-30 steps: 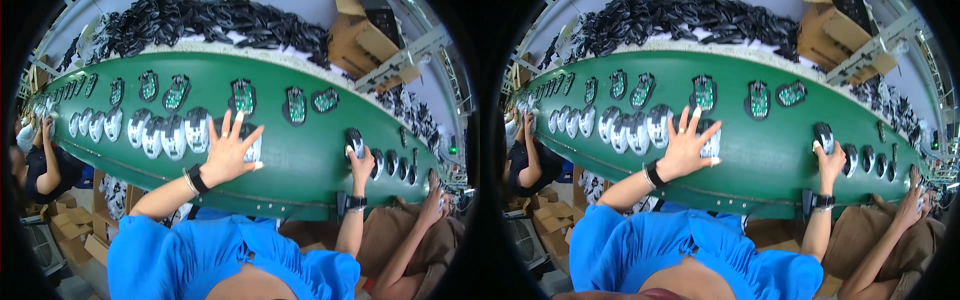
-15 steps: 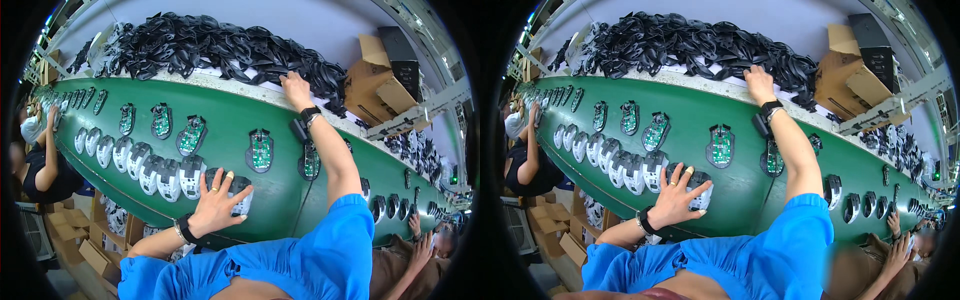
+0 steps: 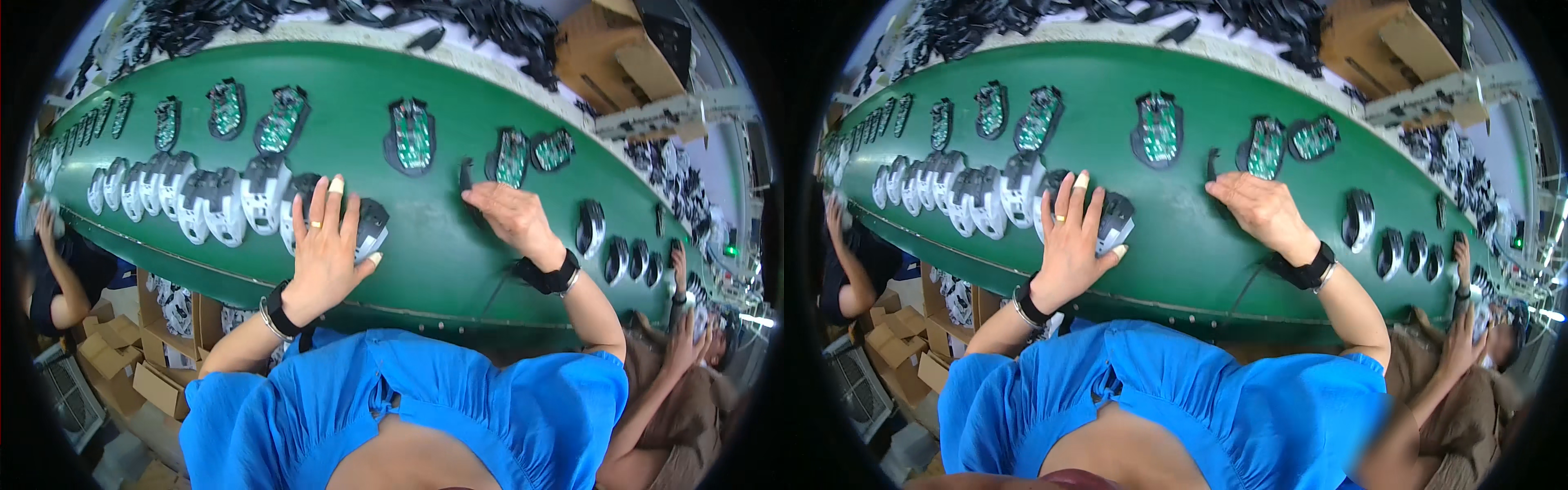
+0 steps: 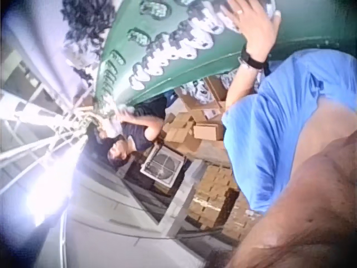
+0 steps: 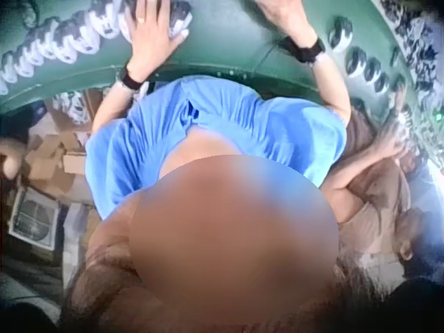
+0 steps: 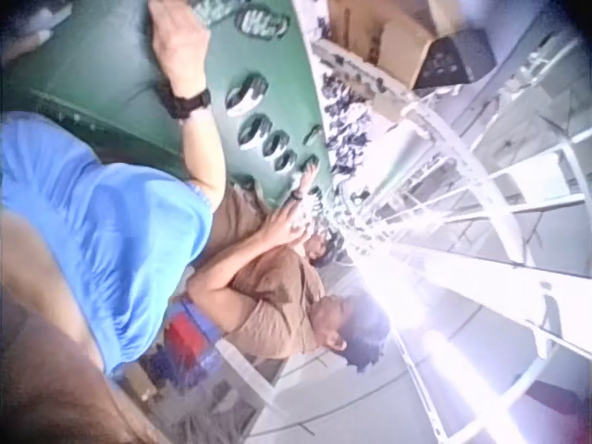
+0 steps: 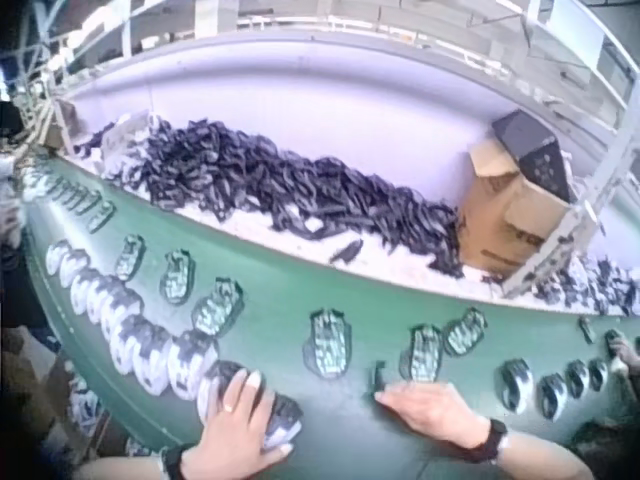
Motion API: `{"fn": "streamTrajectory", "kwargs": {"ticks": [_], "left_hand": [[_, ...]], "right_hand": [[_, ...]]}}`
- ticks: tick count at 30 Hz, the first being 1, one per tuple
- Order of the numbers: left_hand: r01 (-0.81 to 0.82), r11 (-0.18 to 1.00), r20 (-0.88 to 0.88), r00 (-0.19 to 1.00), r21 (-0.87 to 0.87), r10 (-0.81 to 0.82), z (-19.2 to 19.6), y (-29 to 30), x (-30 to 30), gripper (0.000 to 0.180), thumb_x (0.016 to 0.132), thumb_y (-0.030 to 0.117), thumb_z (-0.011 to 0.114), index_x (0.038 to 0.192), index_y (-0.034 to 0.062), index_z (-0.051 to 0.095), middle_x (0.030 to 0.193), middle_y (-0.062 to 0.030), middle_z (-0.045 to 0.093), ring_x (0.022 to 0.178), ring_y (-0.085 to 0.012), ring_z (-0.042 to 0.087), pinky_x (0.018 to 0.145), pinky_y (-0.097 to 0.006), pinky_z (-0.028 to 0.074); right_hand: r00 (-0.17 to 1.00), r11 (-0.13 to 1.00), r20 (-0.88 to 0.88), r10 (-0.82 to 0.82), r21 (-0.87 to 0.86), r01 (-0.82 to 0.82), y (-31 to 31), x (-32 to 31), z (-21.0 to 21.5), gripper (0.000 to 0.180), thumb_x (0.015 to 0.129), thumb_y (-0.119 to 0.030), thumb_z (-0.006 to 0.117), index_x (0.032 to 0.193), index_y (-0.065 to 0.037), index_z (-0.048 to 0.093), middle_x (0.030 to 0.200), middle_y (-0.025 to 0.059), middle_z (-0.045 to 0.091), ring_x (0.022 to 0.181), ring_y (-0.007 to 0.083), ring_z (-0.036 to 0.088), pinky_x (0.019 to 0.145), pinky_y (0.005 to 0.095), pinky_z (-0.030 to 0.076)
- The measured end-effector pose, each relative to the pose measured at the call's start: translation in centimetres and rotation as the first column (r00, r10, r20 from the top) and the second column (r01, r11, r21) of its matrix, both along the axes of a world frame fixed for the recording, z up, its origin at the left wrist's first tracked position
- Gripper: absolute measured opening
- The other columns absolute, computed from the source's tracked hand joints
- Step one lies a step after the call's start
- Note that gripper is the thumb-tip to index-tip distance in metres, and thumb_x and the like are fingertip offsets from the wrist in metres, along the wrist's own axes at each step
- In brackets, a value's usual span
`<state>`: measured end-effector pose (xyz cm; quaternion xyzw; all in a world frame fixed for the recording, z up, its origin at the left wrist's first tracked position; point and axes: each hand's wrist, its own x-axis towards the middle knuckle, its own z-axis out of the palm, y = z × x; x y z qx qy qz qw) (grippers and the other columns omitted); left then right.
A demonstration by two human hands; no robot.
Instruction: The person assembles computer mice on a green workbench. They pick up a white mouse shell and a black plastic cover, fit the cover onto the shell, and place the completed unit on the table. This process is repeated for multiple units throughout the video.
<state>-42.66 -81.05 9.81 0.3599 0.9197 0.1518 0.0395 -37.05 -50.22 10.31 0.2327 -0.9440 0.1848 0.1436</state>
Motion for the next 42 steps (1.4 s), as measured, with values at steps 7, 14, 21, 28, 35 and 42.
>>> {"fn": "streamTrajectory", "kwargs": {"ticks": [7,14,21,28,35,42], "left_hand": [[0.263,0.958,-0.133,0.960,0.111,-0.248,-0.1,0.5,2.9,0.086,0.061,0.006,0.075,0.140,0.0149,0.044,0.103,-0.0116,0.052,0.108,-0.0315,0.050,0.107,-0.054,0.029],[0.196,0.967,0.025,0.979,0.161,-0.203,-0.1,0.4,3.3,0.072,0.060,0.002,0.073,0.126,0.0027,0.047,0.102,-0.0131,0.051,0.098,-0.0324,0.050,0.081,-0.040,0.042],[-0.130,0.853,0.563,0.799,0.505,-0.212,0.5,-0.5,3.6,0.062,0.069,0.008,0.077,0.125,0.0022,0.049,0.107,-0.0103,0.060,0.100,-0.0216,0.059,0.087,-0.032,0.047],[-0.588,0.662,0.884,0.263,0.465,-0.387,0.0,-0.5,3.2,0.037,0.087,0.015,0.067,0.120,0.0032,0.056,0.107,-0.0031,0.062,0.096,-0.0088,0.058,0.082,-0.025,0.047],[-0.655,0.606,0.871,0.176,0.452,-0.459,-1.2,0.7,3.4,0.034,0.091,0.020,0.063,0.120,0.0033,0.057,0.105,-0.0015,0.063,0.093,-0.0081,0.058,0.082,-0.025,0.047],[-0.816,0.517,0.810,-0.107,0.260,-0.577,-1.3,0.0,2.3,0.035,0.096,0.029,0.054,0.119,0.0030,0.059,0.105,-0.0045,0.065,0.092,-0.0130,0.063,0.079,-0.028,0.051]], "right_hand": [[0.843,0.789,0.406,-0.354,-0.354,0.502,-2.3,4.6,0.2,0.027,0.076,-0.011,0.070,0.103,-0.008,0.069,0.092,0.0091,0.069,0.079,0.0234,0.067,0.070,0.0356,0.054],[0.690,0.733,0.364,-0.626,-0.027,0.680,-3.5,2.7,-0.4,0.036,0.075,-0.026,0.075,0.105,-0.008,0.067,0.089,0.0068,0.067,0.075,0.0221,0.065,0.065,0.0368,0.052],[0.725,0.777,0.318,-0.611,0.067,0.625,-4.4,2.5,-1.5,0.033,0.073,-0.028,0.075,0.095,-0.005,0.066,0.086,0.0108,0.067,0.075,0.0312,0.066,0.066,0.0431,0.052],[0.550,0.655,0.390,-0.738,0.219,0.723,-5.2,1.8,1.0,0.042,0.076,-0.043,0.072,0.083,-0.002,0.065,0.077,0.0154,0.069,0.076,0.0346,0.068,0.066,0.0441,0.053],[0.464,0.581,0.353,-0.813,0.437,0.686,-5.2,-0.7,1.0,0.046,0.077,-0.047,0.068,0.079,-0.001,0.069,0.080,0.0191,0.069,0.079,0.0372,0.068,0.068,0.0452,0.053],[0.449,0.496,0.741,-0.499,-0.181,0.849,0.7,5.3,-0.7,0.018,0.082,-0.014,0.065,0.093,-0.001,0.073,0.072,0.0042,0.066,0.064,0.0106,0.060,0.058,0.0269,0.049]]}}
